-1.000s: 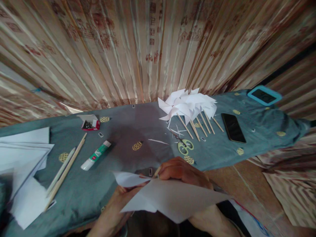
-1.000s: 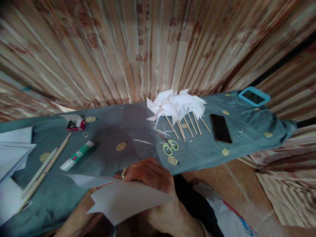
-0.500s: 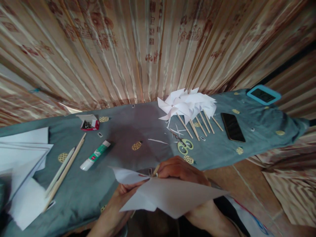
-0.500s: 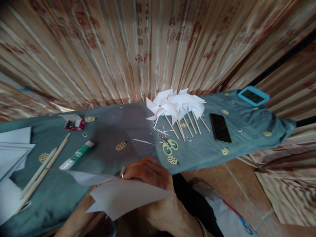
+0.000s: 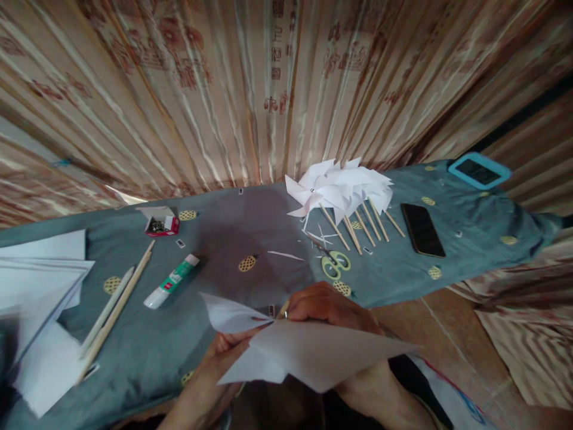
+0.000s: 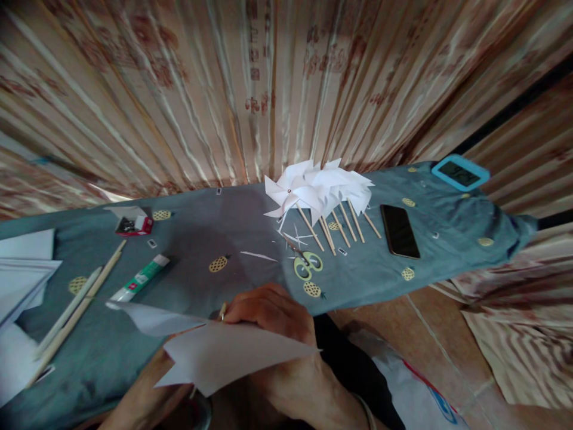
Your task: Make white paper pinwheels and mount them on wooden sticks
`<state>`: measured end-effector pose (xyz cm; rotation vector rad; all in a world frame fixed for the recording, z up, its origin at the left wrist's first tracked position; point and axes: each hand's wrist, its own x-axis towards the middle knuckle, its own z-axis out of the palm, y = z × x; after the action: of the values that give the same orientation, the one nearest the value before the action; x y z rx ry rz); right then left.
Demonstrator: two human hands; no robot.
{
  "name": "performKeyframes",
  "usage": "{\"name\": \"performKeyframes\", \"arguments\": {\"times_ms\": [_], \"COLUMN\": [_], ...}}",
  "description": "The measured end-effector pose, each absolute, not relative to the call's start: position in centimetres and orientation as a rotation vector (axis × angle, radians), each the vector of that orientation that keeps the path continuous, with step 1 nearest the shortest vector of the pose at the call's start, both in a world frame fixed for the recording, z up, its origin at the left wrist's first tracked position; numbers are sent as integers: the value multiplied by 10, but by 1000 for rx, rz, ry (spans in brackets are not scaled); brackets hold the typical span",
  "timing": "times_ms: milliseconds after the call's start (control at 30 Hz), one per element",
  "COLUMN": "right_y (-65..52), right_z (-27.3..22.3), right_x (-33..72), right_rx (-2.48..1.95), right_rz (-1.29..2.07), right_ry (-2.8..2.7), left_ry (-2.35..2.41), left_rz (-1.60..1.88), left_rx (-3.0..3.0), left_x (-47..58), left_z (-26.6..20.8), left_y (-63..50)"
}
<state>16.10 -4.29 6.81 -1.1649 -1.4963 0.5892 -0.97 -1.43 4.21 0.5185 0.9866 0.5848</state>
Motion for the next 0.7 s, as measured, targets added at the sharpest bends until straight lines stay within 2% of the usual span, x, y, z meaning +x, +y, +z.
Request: {"name": "performKeyframes", "arguments": {"times_ms": [700], "right_y": [-42], "right_z": [71], "right_x": [161], "right_rx": [-1144], "right_rz": [620], "right_ry": [-1507], "left_ry": [980], "left_rz": [547], "left_rx": [447], "left_x": [-12], "left_z": [38], "left_y": [-13]}}
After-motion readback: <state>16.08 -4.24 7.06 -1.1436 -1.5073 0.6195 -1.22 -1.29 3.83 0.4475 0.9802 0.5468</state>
